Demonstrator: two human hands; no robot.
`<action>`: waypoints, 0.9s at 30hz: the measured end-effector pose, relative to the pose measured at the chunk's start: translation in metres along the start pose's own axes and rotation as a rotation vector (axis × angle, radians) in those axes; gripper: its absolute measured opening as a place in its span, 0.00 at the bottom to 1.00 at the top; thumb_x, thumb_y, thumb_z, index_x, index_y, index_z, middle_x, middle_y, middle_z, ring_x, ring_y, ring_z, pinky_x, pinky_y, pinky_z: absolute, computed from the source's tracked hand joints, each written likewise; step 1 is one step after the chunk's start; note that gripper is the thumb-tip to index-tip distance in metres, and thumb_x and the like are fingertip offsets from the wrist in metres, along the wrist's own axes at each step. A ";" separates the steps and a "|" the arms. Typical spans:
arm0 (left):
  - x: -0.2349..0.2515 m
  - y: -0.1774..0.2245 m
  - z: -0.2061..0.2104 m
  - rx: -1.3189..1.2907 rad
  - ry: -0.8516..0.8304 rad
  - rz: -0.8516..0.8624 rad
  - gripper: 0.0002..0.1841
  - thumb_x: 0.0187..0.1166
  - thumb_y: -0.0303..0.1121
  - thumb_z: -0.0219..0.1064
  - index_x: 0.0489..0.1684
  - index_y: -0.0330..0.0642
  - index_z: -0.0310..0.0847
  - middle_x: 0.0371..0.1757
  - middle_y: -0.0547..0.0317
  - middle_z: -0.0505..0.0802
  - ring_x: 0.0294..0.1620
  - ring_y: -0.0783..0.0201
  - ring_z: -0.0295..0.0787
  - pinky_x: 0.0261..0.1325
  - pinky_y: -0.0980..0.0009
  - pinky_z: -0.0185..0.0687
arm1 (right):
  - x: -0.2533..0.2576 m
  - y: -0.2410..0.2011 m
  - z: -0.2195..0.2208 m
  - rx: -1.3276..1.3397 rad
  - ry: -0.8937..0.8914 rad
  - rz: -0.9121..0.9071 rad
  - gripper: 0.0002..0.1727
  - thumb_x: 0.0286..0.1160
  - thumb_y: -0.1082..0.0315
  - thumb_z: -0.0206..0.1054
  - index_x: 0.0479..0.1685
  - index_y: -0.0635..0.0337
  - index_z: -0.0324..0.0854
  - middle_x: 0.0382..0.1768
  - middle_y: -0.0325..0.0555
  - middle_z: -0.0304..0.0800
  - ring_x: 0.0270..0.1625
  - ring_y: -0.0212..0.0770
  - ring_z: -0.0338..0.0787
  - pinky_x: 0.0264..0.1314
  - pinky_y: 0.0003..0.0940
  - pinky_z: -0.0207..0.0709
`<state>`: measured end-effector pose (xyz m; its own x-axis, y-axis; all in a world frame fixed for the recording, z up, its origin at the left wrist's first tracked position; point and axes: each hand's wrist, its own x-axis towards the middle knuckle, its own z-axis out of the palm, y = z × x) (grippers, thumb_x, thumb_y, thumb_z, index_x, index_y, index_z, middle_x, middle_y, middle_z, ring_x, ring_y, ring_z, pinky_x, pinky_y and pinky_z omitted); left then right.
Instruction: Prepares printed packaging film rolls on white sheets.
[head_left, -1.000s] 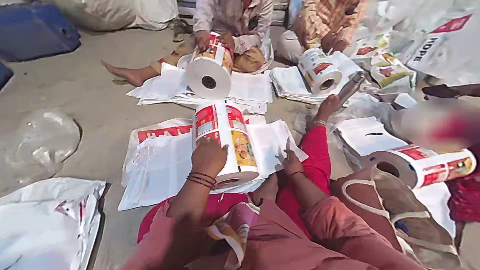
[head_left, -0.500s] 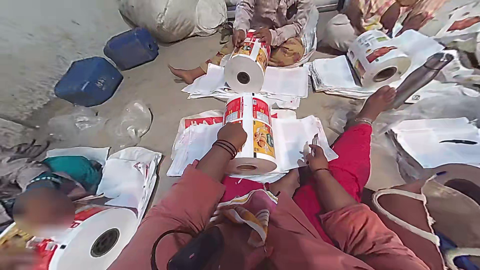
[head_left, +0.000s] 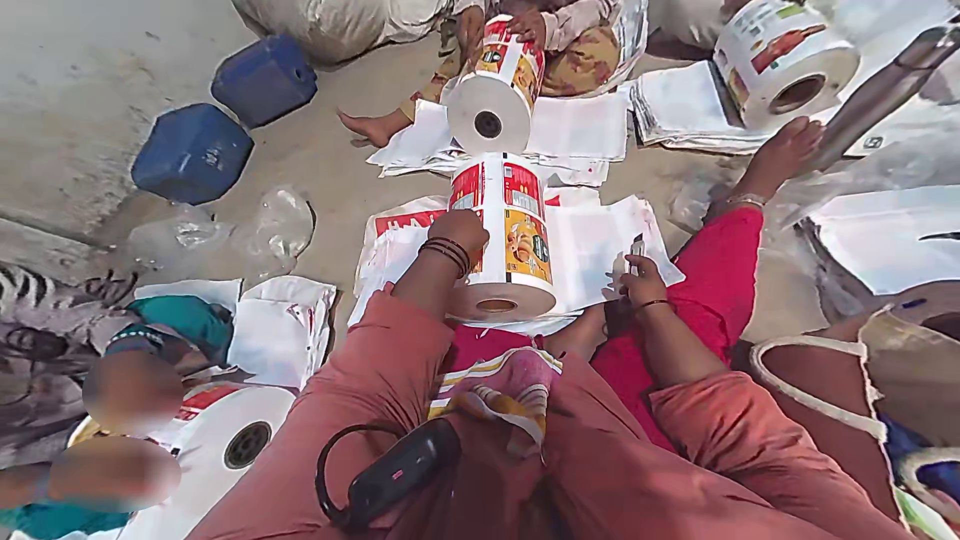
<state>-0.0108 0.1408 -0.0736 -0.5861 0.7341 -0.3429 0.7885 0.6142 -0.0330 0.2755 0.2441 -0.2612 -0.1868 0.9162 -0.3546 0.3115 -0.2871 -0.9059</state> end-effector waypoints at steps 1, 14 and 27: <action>0.000 0.001 0.000 -0.007 0.004 -0.006 0.25 0.82 0.47 0.63 0.52 0.27 0.85 0.59 0.29 0.89 0.66 0.32 0.85 0.63 0.28 0.76 | 0.000 0.001 -0.002 0.009 0.004 -0.013 0.30 0.78 0.75 0.61 0.82 0.51 0.68 0.67 0.59 0.81 0.38 0.47 0.85 0.40 0.49 0.81; -0.007 0.004 0.002 0.034 0.066 0.000 0.23 0.80 0.46 0.63 0.45 0.27 0.87 0.57 0.30 0.90 0.64 0.33 0.87 0.59 0.29 0.78 | -0.007 0.001 -0.006 0.047 0.008 0.024 0.31 0.80 0.74 0.60 0.84 0.49 0.66 0.61 0.58 0.84 0.37 0.45 0.85 0.38 0.45 0.80; 0.016 -0.006 0.015 -0.107 0.197 -0.088 0.32 0.92 0.52 0.44 0.77 0.33 0.73 0.66 0.29 0.88 0.70 0.31 0.84 0.67 0.29 0.75 | -0.001 0.003 -0.006 -0.035 -0.001 0.040 0.29 0.82 0.73 0.62 0.84 0.48 0.67 0.51 0.57 0.86 0.33 0.43 0.85 0.37 0.41 0.81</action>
<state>-0.0226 0.1446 -0.0932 -0.6853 0.7121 -0.1526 0.7144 0.6980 0.0490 0.2821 0.2437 -0.2616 -0.1745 0.9039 -0.3906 0.3510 -0.3135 -0.8823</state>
